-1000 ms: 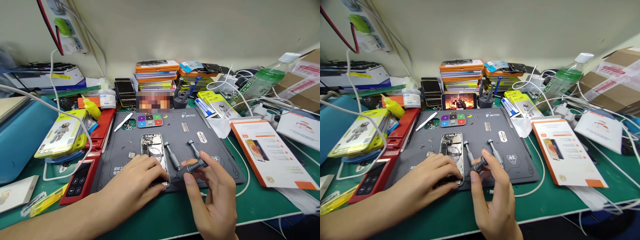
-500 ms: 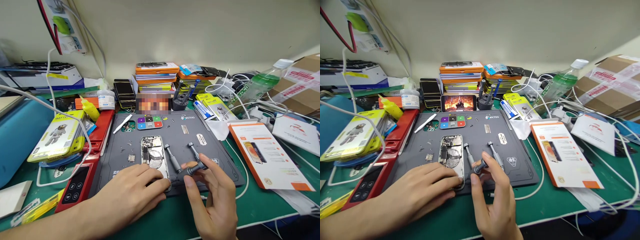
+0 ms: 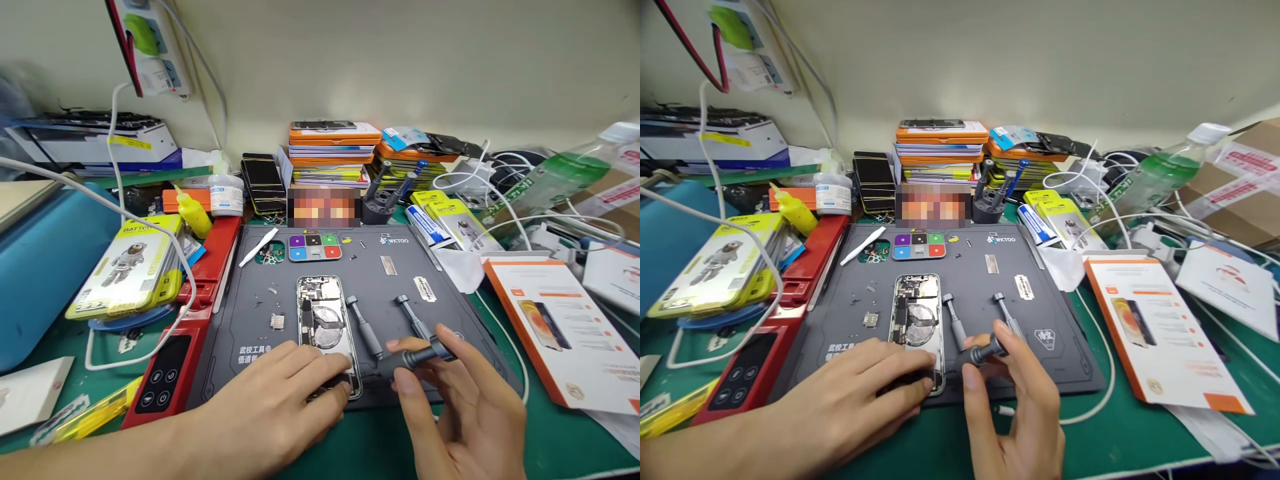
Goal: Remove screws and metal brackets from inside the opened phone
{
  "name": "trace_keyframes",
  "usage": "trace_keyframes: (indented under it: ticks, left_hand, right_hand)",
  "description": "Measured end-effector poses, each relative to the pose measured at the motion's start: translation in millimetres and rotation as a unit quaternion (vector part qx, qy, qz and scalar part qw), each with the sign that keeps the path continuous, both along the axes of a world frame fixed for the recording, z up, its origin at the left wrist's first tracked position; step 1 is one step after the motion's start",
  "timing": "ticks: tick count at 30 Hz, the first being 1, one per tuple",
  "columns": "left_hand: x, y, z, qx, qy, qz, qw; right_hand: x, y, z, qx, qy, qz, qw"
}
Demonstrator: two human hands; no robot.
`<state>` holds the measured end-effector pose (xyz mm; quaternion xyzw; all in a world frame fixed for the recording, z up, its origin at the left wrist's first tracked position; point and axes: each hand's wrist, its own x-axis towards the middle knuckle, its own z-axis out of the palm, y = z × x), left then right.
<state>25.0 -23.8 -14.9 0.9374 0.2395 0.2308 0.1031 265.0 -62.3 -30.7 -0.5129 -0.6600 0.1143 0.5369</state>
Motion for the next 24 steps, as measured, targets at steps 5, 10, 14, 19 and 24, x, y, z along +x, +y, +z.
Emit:
trace_keyframes:
  ticks: [5, 10, 14, 19, 24]
  left_hand:
    - [3.6, -9.4, -2.5, 0.060, 0.000, 0.034, 0.998]
    - [6.8, -11.1, -3.7, 0.062, -0.009, 0.035, 0.997]
    - [3.6, -3.9, -4.6, 0.039, -0.023, 0.029, 0.999]
    - [-0.6, -3.9, -6.6, 0.033, -0.026, 0.025, 0.999]
    - [2.7, -11.5, -10.6, 0.077, -0.058, 0.033, 0.995]
  right_hand:
    - [0.1, 3.0, 2.0, -0.005, -0.002, 0.004, 1.000]
    - [-6.5, 9.4, 9.8, 0.009, 0.034, -0.007, 0.999]
    - [-12.9, 11.3, 14.8, 0.021, 0.076, -0.012, 0.997]
    - [-15.8, 13.1, 14.2, 0.034, 0.107, -0.024, 0.993]
    - [-26.9, 8.2, 20.6, 0.027, 0.090, 0.009, 0.995]
